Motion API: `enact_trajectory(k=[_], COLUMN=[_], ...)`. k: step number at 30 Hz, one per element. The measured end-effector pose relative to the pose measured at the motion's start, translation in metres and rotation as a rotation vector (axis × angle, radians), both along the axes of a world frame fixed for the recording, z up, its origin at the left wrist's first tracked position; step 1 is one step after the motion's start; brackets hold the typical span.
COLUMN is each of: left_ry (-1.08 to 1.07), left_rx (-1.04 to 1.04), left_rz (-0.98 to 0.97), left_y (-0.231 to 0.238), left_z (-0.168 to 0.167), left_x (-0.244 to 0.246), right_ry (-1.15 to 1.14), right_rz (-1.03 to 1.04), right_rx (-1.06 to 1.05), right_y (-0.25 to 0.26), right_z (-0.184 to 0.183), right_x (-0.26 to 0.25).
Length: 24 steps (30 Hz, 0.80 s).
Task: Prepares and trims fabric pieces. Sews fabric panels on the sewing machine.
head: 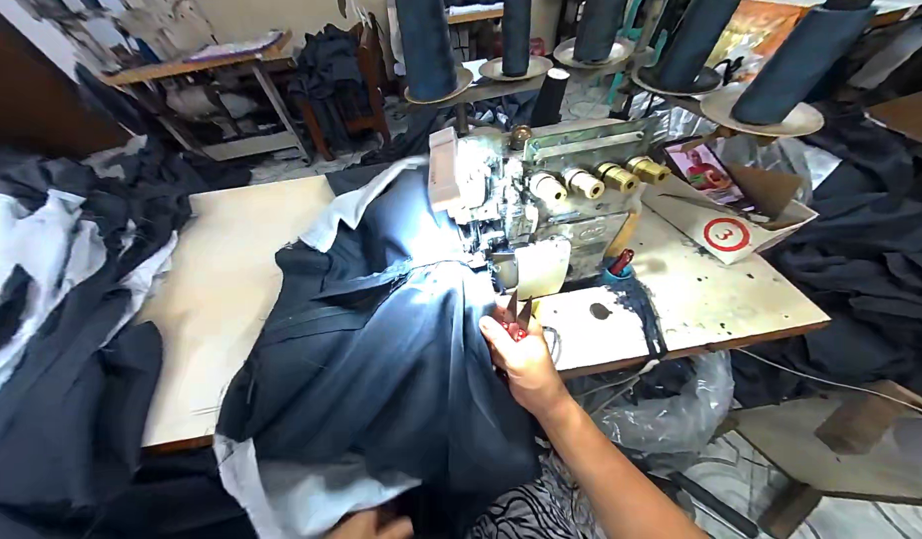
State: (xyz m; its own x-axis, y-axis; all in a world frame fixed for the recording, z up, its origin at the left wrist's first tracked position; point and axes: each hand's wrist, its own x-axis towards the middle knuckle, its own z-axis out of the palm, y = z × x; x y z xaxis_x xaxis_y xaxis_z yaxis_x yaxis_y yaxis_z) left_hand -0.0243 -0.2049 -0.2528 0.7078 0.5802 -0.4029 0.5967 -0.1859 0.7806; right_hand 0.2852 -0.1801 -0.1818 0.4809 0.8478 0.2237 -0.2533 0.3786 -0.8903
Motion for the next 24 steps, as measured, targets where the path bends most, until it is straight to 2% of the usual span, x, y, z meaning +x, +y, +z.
enact_trajectory(k=[1, 2, 3, 5, 6, 8, 11, 12, 13, 15, 16, 17, 19, 22, 24], left_ry=[-0.055, -0.206, -0.372, -0.607, -0.654, -0.701, -1.080, -1.085, -0.964, -0.494, -0.314, -0.229, -0.288, -0.471, -0.501], left_rx=[-0.037, -0.143, -0.231, -0.247, -0.200, -0.030, 0.228, 0.309, 0.391, 0.484, 0.531, 0.613, 0.687, 0.742, 0.748], left_rz=[0.308, 0.590, 0.739, 0.770, 0.744, 0.763, 0.717, 0.745, 0.799, 0.773, 0.724, 0.700, 0.735, 0.851, 0.888], left_y=[0.002, 0.007, 0.012, 0.021, 0.028, 0.049, 0.123, 0.135, 0.133, 0.108, 0.104, 0.107, 0.122, 0.172, 0.184], left_z=[-0.003, -0.004, 0.004, 0.025, 0.043, 0.110, 0.160, 0.168, 0.172, 0.169, 0.162, 0.153, 0.151, 0.165, 0.169], left_x=[-0.001, 0.003, 0.009, 0.012, 0.010, 0.013, -0.017, -0.020, -0.013, 0.021, 0.037, 0.047, 0.038, -0.013, -0.015], right_ry=[-0.043, -0.078, -0.090, -0.062, -0.039, 0.003, 0.053, 0.058, 0.056, 0.061, 0.074, 0.083, 0.115, 0.128, 0.112], right_rz=[0.037, 0.077, 0.123, 0.212, 0.231, 0.233, 0.248, 0.266, 0.295, 0.371, 0.391, 0.402, 0.371, 0.228, 0.164], right_rx=[0.000, -0.022, -0.061, -0.155, -0.190, -0.219, -0.236, -0.245, -0.254, -0.287, -0.299, -0.308, -0.291, -0.226, -0.155], right_y=[-0.002, -0.004, -0.007, -0.013, -0.014, -0.015, -0.017, -0.015, -0.012, -0.004, 0.000, 0.002, -0.002, -0.028, -0.044], right_z=[0.001, 0.004, 0.007, 0.010, 0.009, 0.008, 0.010, 0.011, 0.011, 0.011, 0.009, 0.006, 0.003, 0.011, 0.021], right_x=[0.000, 0.000, -0.001, -0.002, -0.004, -0.007, -0.013, -0.016, -0.020, -0.027, -0.031, -0.033, -0.033, -0.016, 0.003])
